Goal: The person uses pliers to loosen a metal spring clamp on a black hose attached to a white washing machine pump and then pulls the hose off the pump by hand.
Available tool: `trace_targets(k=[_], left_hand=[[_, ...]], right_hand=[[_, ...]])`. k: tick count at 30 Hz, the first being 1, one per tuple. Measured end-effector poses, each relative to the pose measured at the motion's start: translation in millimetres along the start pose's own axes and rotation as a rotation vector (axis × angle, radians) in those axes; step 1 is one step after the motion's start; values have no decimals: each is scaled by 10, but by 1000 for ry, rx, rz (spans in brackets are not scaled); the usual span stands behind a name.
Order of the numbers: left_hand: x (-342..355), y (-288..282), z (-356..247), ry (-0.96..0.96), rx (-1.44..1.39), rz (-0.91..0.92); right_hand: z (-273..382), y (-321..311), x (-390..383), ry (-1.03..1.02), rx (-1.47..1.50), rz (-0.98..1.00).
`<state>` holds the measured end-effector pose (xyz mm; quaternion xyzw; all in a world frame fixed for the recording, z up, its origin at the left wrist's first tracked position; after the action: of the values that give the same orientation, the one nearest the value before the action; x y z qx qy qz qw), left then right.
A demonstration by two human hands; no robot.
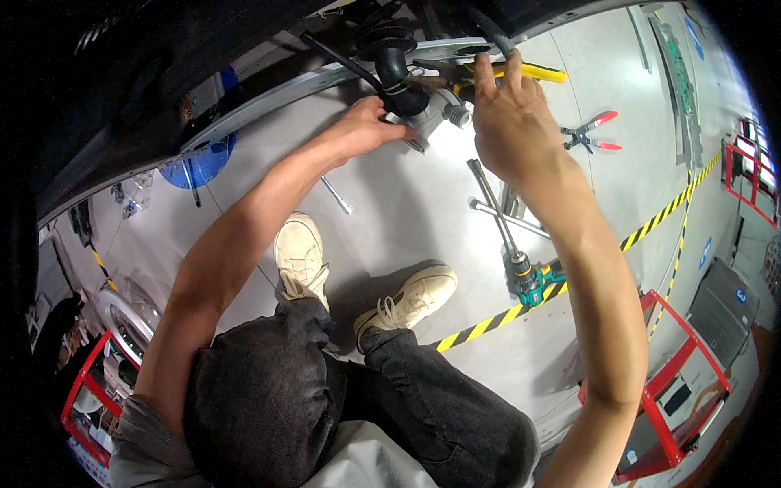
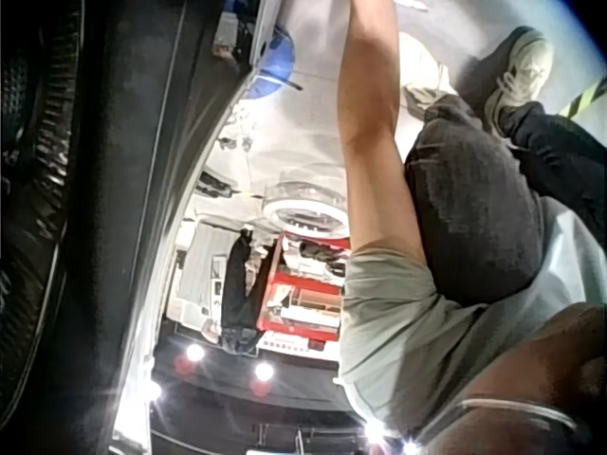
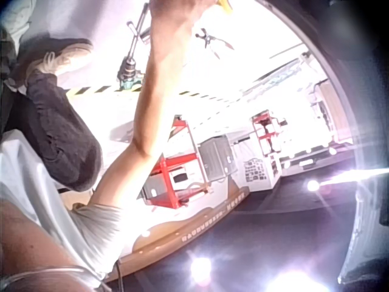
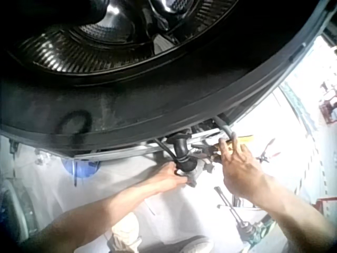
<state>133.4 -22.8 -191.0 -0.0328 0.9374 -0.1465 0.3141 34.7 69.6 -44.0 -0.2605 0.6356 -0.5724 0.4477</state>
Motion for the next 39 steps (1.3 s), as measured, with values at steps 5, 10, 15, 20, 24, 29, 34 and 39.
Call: trace_targets(k=[5,10,15,20,24,29,34,39], left_hand=[[57,1,12,-3,10,-40],[94,20,64,11,-14,-60],[127,11,108,33,-31,-97],[158,37,129,55,-107,-79],[178,55,210,-2,-78,-67],[174,117,194,47,-216,-27],[89,114,84,48,-256,62],[91,75,116,18,-171,19]], right_hand=[[135,85,50,-81,2,61],[88,216,34,-90,207,163],[-1,378,-37,134,524,295],[-100,523,-118,131,688,163],[-236,642,-174,191,698,48],[-371,853,-148,24,740,-152],[-611,1239,-173,219,970,-31],[-727,1187,-343,325,1284,-38]])
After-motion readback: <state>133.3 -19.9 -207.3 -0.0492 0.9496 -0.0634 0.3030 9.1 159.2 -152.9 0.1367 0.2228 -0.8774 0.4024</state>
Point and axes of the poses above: each hand's wrist, its own x-axis towards the middle knuckle, its own y-axis out of the palm, z = x × y, the point moved 9 cm from there along x, towards the middle knuckle, and after that the axes turned 15 degrees about x, right-handed, at the moved point
